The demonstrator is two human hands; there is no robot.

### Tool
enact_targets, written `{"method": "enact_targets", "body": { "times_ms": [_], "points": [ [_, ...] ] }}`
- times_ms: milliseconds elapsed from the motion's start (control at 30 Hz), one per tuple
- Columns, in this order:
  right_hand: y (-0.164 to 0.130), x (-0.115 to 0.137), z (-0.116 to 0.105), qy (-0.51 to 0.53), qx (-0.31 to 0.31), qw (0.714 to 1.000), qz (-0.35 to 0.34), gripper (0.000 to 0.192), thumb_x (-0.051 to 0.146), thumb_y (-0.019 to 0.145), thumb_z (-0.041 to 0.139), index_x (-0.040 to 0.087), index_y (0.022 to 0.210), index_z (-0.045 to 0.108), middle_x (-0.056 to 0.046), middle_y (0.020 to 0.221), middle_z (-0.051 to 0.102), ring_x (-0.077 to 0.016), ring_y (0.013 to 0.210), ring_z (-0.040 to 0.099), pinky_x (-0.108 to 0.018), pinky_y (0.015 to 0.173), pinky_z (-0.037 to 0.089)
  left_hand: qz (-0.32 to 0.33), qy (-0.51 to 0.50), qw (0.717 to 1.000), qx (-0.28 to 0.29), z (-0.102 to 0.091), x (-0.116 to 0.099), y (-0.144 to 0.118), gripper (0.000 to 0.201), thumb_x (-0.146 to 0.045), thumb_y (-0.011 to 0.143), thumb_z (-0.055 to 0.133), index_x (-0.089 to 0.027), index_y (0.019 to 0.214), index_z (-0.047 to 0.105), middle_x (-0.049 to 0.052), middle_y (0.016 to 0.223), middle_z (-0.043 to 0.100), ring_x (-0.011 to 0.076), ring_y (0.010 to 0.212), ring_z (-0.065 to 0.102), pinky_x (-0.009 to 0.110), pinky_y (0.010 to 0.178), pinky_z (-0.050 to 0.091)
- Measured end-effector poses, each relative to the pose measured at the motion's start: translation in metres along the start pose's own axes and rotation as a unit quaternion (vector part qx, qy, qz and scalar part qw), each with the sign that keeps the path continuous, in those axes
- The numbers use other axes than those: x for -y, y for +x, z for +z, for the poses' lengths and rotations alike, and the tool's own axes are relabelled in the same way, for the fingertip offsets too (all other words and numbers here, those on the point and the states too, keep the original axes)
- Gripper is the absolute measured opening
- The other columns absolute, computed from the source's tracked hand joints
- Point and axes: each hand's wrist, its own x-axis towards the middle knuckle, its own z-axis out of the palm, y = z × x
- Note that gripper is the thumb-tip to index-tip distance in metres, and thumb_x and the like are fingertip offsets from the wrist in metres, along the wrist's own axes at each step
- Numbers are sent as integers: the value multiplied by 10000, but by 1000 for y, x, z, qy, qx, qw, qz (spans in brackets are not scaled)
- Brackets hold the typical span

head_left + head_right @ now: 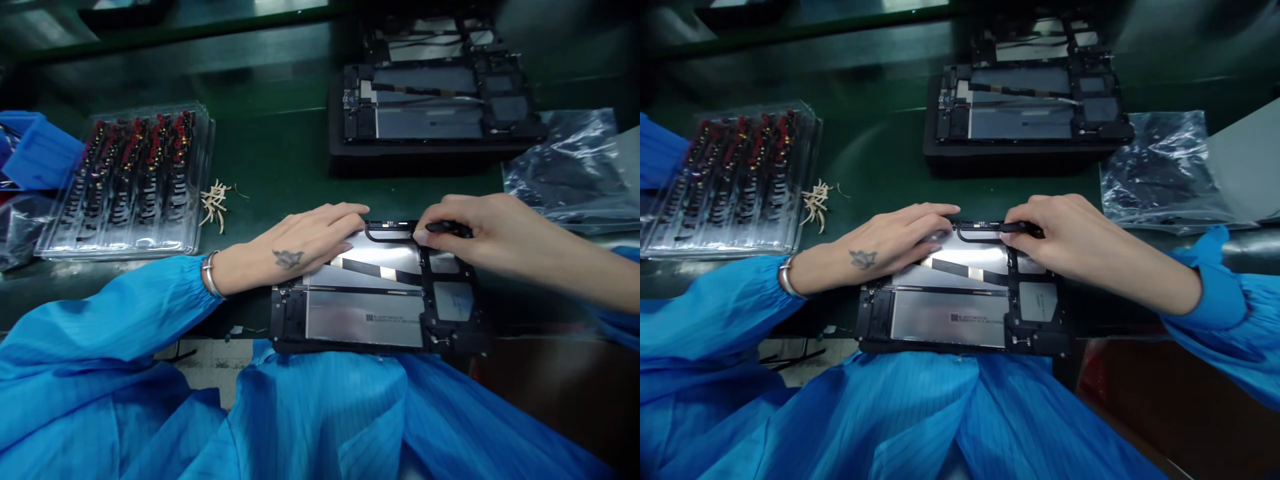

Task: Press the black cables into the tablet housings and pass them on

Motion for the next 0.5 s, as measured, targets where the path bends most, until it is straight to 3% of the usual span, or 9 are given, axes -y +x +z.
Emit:
{"method": "enact_targets", "body": {
  "times_ms": [233,500],
  "points": [
    [2,-5,0,-3,-5,1000,-15,190,346,844,651,198,816,769,-89,815,697,-197,658,569,-346,619,376,23,92,995,31,-5,-6,4,235,-134,1082,388,-131,1237,565,142,1607,456,245,1373,547,383,1044,562],
    [3,2,-1,-18,-1,1000,-5,157,314,825,655,197,842,759,-83,783,703,-189,620,556,-346,600,381,104,214,971,17,1,3,7,226,-193,1084,420,-113,1221,580,144,1501,581,276,1344,575,379,1064,570]
  ]
}}
